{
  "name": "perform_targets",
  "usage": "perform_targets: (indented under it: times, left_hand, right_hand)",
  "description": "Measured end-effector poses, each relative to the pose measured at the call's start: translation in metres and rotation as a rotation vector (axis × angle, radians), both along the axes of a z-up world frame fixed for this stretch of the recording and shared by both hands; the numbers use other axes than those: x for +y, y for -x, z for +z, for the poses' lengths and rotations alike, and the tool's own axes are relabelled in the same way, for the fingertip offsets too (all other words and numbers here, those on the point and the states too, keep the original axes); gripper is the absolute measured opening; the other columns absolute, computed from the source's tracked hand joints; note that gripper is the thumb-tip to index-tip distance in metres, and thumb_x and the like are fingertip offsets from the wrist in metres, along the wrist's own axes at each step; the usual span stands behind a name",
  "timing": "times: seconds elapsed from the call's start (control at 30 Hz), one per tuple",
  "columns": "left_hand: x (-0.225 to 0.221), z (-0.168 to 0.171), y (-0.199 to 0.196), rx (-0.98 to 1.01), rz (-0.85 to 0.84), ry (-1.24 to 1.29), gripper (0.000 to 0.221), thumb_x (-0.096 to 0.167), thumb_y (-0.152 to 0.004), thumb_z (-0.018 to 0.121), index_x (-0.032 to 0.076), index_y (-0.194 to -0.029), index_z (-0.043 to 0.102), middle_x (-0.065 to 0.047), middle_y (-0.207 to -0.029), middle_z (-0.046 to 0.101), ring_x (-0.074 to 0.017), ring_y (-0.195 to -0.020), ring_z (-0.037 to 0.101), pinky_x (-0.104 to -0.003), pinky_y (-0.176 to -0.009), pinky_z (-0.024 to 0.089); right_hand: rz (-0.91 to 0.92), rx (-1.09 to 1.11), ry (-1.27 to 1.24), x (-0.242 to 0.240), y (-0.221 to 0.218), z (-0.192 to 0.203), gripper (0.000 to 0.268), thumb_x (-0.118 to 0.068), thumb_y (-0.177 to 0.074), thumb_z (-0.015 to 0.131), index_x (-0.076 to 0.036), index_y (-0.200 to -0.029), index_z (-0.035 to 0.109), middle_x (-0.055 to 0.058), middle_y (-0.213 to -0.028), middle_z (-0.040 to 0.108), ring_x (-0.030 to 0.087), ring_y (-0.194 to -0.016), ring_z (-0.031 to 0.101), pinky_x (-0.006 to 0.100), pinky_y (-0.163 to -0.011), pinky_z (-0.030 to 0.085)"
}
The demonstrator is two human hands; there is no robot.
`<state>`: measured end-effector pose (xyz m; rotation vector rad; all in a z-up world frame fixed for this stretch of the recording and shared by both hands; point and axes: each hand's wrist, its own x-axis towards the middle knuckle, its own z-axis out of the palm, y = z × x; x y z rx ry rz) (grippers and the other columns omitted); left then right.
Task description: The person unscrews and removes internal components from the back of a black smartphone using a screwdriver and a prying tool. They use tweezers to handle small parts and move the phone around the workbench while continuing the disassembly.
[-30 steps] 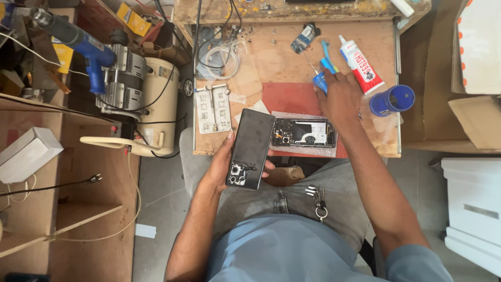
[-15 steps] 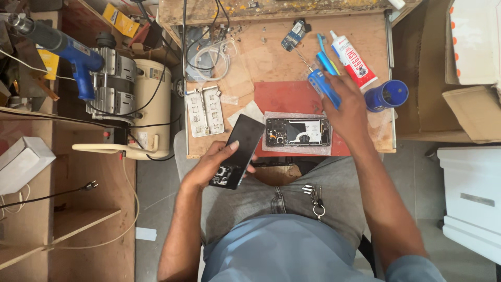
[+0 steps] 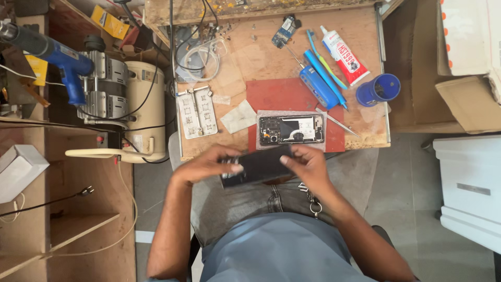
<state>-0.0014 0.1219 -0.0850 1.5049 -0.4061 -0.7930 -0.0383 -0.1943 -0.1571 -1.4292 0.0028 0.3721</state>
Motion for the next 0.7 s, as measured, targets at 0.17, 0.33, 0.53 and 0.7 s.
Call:
perform_targets:
  times: [0.17, 0.33, 0.53, 0.7]
  left_hand:
    - [-0.007, -0.012, 0.001, 0.303, 0.494, 0.250, 0.035, 0.004, -0.086, 0.073, -0.004, -0.119, 0.066, -0.013, -0.103, 0.077, -0.0208, -0.086, 0.079, -0.029, -0.070, 0.068]
    - [-0.027, -0.047, -0.003, 0.219, 0.740, 0.202, 0.018, -0.006, -0.092, 0.071, -0.010, -0.109, 0.069, -0.015, -0.094, 0.077, -0.0181, -0.075, 0.076, -0.026, -0.064, 0.064]
    - [-0.009, -0.046, -0.047, 0.021, 0.661, -0.056, 0.019, -0.003, -0.089, 0.075, -0.008, -0.107, 0.072, -0.010, -0.083, 0.076, -0.0105, -0.063, 0.070, -0.022, -0.053, 0.056]
    - [-0.004, -0.037, -0.100, -0.146, 0.910, -0.055, 0.030, 0.000, -0.089, 0.077, -0.007, -0.117, 0.069, -0.008, -0.078, 0.075, -0.0093, -0.062, 0.070, -0.021, -0.052, 0.055]
  right_hand:
    - [-0.144, 0.210, -0.140, -0.014, -0.019, 0.001, 0.021, -0.001, -0.093, 0.076, -0.003, -0.113, 0.072, 0.004, -0.092, 0.072, 0.007, -0.074, 0.063, 0.023, -0.060, 0.049]
    - [-0.073, 0.022, 0.011, -0.001, -0.054, 0.014, 0.020, -0.003, -0.090, 0.077, 0.000, -0.108, 0.070, 0.006, -0.098, 0.078, 0.009, -0.082, 0.072, 0.024, -0.070, 0.059]
    - [0.111, -0.030, 0.220, 0.013, -0.113, 0.018, 0.025, -0.005, -0.088, 0.077, 0.001, -0.112, 0.073, 0.004, -0.092, 0.077, 0.006, -0.074, 0.067, 0.023, -0.059, 0.051]
    - [0.200, -0.145, 0.431, 0.052, -0.145, 0.017, 0.024, -0.009, -0.087, 0.079, 0.002, -0.108, 0.075, 0.004, -0.082, 0.074, 0.006, -0.067, 0.065, 0.022, -0.058, 0.051]
